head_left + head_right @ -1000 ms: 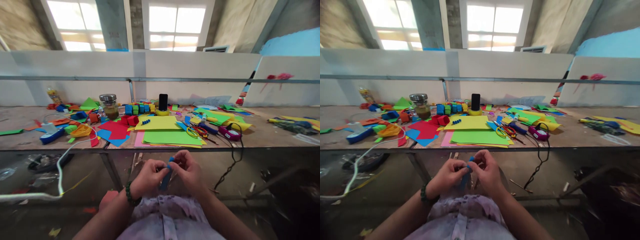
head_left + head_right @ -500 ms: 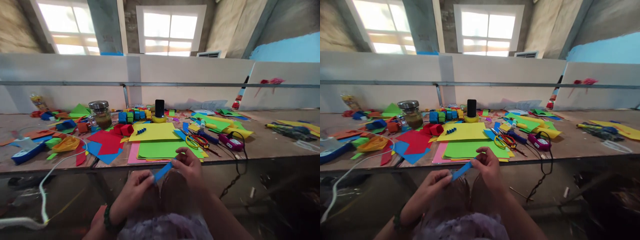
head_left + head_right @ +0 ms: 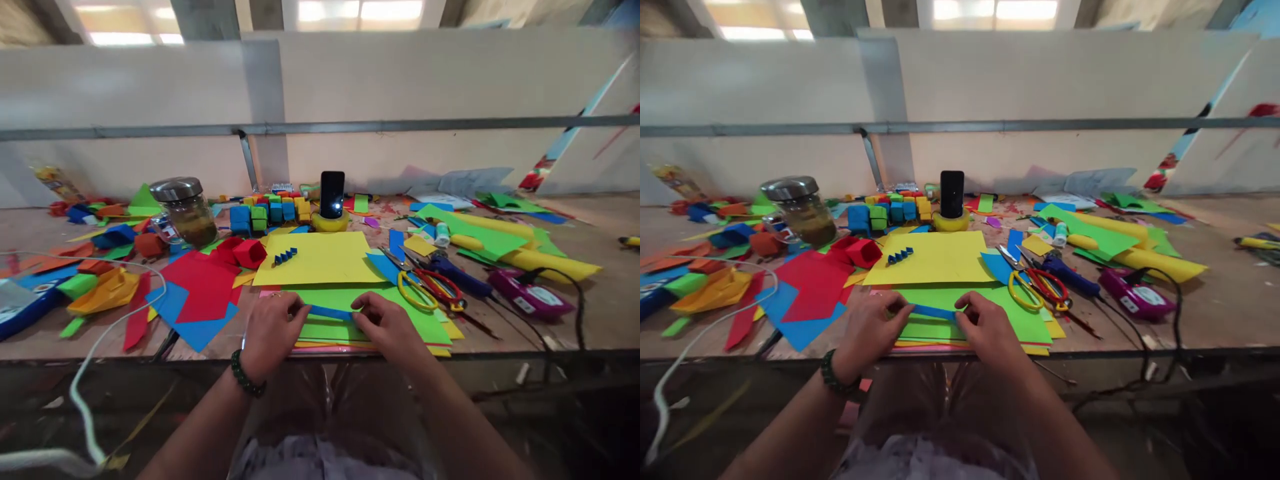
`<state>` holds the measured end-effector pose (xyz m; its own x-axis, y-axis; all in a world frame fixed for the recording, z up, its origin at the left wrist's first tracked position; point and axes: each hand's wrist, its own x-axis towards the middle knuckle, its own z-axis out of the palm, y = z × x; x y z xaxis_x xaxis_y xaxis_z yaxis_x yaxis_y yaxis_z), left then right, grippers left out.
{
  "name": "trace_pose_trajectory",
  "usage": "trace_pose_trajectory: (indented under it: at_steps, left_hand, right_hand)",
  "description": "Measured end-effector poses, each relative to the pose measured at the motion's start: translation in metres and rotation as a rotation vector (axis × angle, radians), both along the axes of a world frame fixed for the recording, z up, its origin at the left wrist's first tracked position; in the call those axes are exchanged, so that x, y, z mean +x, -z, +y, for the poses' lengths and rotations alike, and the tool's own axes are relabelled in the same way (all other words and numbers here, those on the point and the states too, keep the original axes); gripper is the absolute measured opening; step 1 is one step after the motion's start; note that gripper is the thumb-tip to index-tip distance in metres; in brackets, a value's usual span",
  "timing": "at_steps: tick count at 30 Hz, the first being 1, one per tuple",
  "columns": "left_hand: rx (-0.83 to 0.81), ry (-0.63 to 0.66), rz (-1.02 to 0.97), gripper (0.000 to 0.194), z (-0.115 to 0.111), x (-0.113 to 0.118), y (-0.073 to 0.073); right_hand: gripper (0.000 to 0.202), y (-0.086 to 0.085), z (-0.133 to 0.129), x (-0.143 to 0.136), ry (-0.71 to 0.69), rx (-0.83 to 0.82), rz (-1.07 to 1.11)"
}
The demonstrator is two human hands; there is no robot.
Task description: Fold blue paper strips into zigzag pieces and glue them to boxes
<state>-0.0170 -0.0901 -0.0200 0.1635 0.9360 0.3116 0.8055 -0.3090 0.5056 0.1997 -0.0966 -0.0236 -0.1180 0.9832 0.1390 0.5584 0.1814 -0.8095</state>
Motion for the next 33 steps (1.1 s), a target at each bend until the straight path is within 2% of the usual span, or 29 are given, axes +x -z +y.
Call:
trace_pose_trajectory:
  at_steps: [2,4,6,8,10,15,21,25,28,30,32,33]
  left_hand:
    - [0.043,-0.023,0.161,0.016,0.0,0.002,0.005]
    - [0.109,0.005,0.239,0.019,-0.004,0.004,0.008]
    - [0.153,0.142,0.257,0.028,-0.008,0.005,0.009]
    - [0.127,0.321,0.276,0.034,-0.011,0.007,0.01]
    - [0.079,0.398,0.32,0.043,-0.012,0.009,0.011]
    - [0.11,0.384,0.419,0.06,-0.009,0.014,0.016]
    - [0.042,0.388,0.445,0.073,-0.016,0.017,0.012]
    - [0.077,0.397,0.443,0.067,-0.016,0.016,0.015]
    - [0.179,0.411,0.428,0.066,-0.012,0.013,0.02]
    - [0.227,0.413,0.416,0.067,-0.01,0.011,0.024]
    - [0.271,0.408,0.409,0.065,-0.008,0.009,0.026]
    - [0.297,0.406,0.406,0.064,-0.007,0.008,0.028]
  right_hand:
    - [0.009,0.002,0.008,0.002,-0.045,0.001,-0.139]
    - [0.011,0.003,0.013,0.002,-0.051,-0.003,-0.248]
    - [0.012,0.004,0.016,0.001,-0.015,0.011,-0.356]
    - [0.013,0.006,0.016,0.0,0.034,0.052,-0.436]
    - [0.013,0.01,0.015,0.0,0.054,0.106,-0.474]
    - [0.015,0.017,0.011,0.0,0.048,0.239,-0.577]
    - [0.016,0.016,0.01,-0.002,0.039,0.241,-0.619]
    - [0.016,0.009,0.007,0.0,-0.008,0.191,-0.522]
    - [0.016,-0.001,0.005,0.021,-0.024,0.197,-0.355]
    - [0.017,-0.011,0.004,0.048,0.121,0.258,-0.327]
    - [0.019,-0.02,0.003,0.08,0.392,0.332,-0.439]
    - [0.02,-0.025,0.002,0.095,0.51,0.318,-0.528]
